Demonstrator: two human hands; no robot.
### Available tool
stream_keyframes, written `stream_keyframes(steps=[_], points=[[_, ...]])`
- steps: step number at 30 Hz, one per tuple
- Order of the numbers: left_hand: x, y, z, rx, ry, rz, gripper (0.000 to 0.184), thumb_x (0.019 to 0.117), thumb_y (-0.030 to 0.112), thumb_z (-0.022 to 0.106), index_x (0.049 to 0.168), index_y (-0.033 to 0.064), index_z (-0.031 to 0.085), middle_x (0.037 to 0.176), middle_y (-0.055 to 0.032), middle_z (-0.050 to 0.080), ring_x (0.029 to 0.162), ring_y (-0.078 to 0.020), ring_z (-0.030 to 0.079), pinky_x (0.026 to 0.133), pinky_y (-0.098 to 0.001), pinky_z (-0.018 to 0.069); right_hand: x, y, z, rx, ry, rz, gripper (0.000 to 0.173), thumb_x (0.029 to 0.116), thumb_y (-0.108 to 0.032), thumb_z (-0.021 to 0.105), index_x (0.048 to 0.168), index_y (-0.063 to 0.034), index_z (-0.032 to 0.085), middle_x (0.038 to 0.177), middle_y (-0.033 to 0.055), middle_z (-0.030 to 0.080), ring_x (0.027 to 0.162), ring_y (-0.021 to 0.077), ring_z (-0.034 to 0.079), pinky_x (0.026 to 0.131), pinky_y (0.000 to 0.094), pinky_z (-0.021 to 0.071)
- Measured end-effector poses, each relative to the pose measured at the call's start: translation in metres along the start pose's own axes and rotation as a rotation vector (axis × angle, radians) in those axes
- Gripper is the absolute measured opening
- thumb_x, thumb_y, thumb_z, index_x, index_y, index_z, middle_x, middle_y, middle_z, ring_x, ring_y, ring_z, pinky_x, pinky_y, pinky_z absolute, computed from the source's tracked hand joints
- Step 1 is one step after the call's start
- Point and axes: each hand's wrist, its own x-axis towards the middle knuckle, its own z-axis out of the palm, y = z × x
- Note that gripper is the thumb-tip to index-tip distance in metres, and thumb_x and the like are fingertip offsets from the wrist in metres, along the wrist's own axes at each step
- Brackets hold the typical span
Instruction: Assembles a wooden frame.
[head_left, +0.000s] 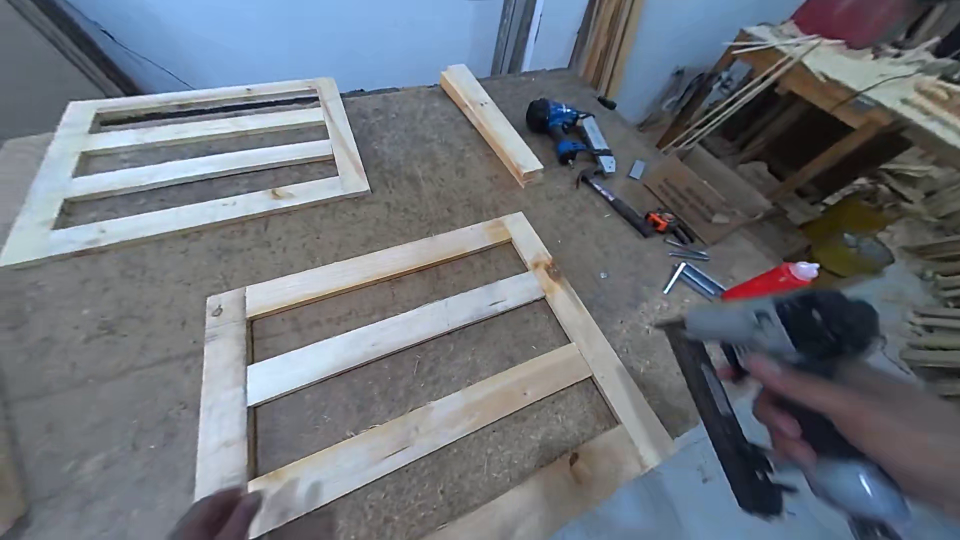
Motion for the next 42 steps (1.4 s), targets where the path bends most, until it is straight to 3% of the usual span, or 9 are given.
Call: stream_keyframes(steps=[8, 13, 16, 18, 20, 22, 33, 37, 42], points=[[0.123, 0.249, 0.140, 0.141, -0.126, 0.552, 0.037, 0.1015, 0.036, 0.063, 0.125, 0.0079, 0.069, 0.125, -0.0145, 0.069, 0.117, -0.0331, 0.066, 0.101, -0.0578, 0.0516, 0.217, -0.178, 0.036, -0.145, -0.188, -0.096, 0.052, 0.1015, -0.061, 0.048, 0.104, -0.0105, 0.062, 0.064, 0.0009, 0.050, 0.046, 0.0128, 0.051, 0.048, 0.0351, 0.0569], [0.245, 0.372, 0.219, 0.238, -0.156, 0.728, 0.036, 0.1034, 0.034, 0.058, 0.125, 0.0075, 0.069, 0.128, -0.0165, 0.066, 0.129, -0.0362, 0.057, 0.109, -0.0558, 0.0459, 0.362, -0.186, 0.084, -0.233, -0.194, 0.072, 0.060, 0.1003, -0.067, 0.045, 0.101, -0.0086, 0.061, 0.067, 0.0035, 0.053, 0.046, 0.0146, 0.051, 0.047, 0.0364, 0.0547], [0.301, 0.419, 0.268, 0.331, -0.116, 0.723, 0.062, 0.0957, 0.055, 0.063, 0.136, 0.0084, 0.062, 0.142, -0.0152, 0.058, 0.139, -0.0365, 0.048, 0.111, -0.0588, 0.0417, 0.429, -0.170, 0.096, -0.202, -0.199, 0.128, 0.060, 0.0992, -0.068, 0.047, 0.103, -0.0088, 0.059, 0.069, 0.0042, 0.054, 0.047, 0.0150, 0.052, 0.046, 0.0356, 0.0544], [0.329, 0.425, 0.300, 0.450, -0.047, 0.715, 0.079, 0.0949, 0.069, 0.051, 0.147, 0.0101, 0.053, 0.158, -0.0156, 0.043, 0.150, -0.0381, 0.033, 0.118, -0.0615, 0.0311, 0.459, -0.159, 0.098, -0.174, -0.228, 0.146, 0.060, 0.0989, -0.068, 0.047, 0.103, -0.0094, 0.059, 0.069, 0.0033, 0.053, 0.047, 0.0146, 0.051, 0.047, 0.0357, 0.0548], [0.345, 0.422, 0.326, 0.585, 0.038, 0.698, 0.075, 0.0976, 0.072, 0.027, 0.149, 0.0218, 0.050, 0.162, -0.0152, 0.037, 0.152, -0.0416, 0.027, 0.118, -0.0684, 0.0249, 0.478, -0.153, 0.098, -0.155, -0.286, 0.164, 0.060, 0.0990, -0.068, 0.046, 0.103, -0.0093, 0.060, 0.068, 0.0030, 0.052, 0.047, 0.0143, 0.051, 0.047, 0.0359, 0.0555], [0.347, 0.423, 0.335, 0.636, 0.030, 0.690, 0.071, 0.0990, 0.070, 0.019, 0.151, 0.0305, 0.048, 0.163, -0.0150, 0.035, 0.152, -0.0447, 0.024, 0.115, -0.0756, 0.0194, 0.489, -0.148, 0.099, -0.153, -0.347, 0.184, 0.061, 0.0987, -0.069, 0.045, 0.101, -0.0097, 0.060, 0.065, 0.0019, 0.050, 0.045, 0.0136, 0.050, 0.047, 0.0359, 0.0558], [0.351, 0.426, 0.332, 0.687, 0.028, 0.654, 0.072, 0.0975, 0.073, 0.016, 0.150, 0.0364, 0.048, 0.166, -0.0074, 0.034, 0.154, -0.0360, 0.027, 0.117, -0.0630, 0.0302, 0.490, -0.139, 0.096, -0.130, -0.369, 0.178, 0.064, 0.0968, -0.070, 0.050, 0.108, -0.0077, 0.058, 0.067, 0.0057, 0.053, 0.049, 0.0173, 0.056, 0.049, 0.0376, 0.0576], [0.354, 0.422, 0.328, 0.675, 0.007, 0.691, 0.071, 0.1001, 0.070, 0.015, 0.153, 0.0335, 0.046, 0.166, -0.0078, 0.033, 0.154, -0.0343, 0.026, 0.118, -0.0618, 0.0293, 0.421, -0.075, 0.056, -0.101, -0.394, 0.140, 0.061, 0.0999, -0.067, 0.048, 0.113, -0.0083, 0.060, 0.068, 0.0109, 0.060, 0.051, 0.0213, 0.061, 0.048, 0.0364, 0.0566], [0.356, 0.419, 0.328, 0.598, 0.052, 0.717, 0.085, 0.0922, 0.083, 0.024, 0.145, 0.0236, 0.057, 0.160, -0.0077, 0.043, 0.151, -0.0310, 0.034, 0.119, -0.0584, 0.0303, 0.324, 0.032, -0.001, -0.146, -0.370, 0.123, 0.047, 0.0932, -0.050, 0.068, 0.111, -0.0062, 0.065, 0.073, 0.0068, 0.067, 0.060, 0.0215, 0.066, 0.058, 0.0424, 0.0585]])
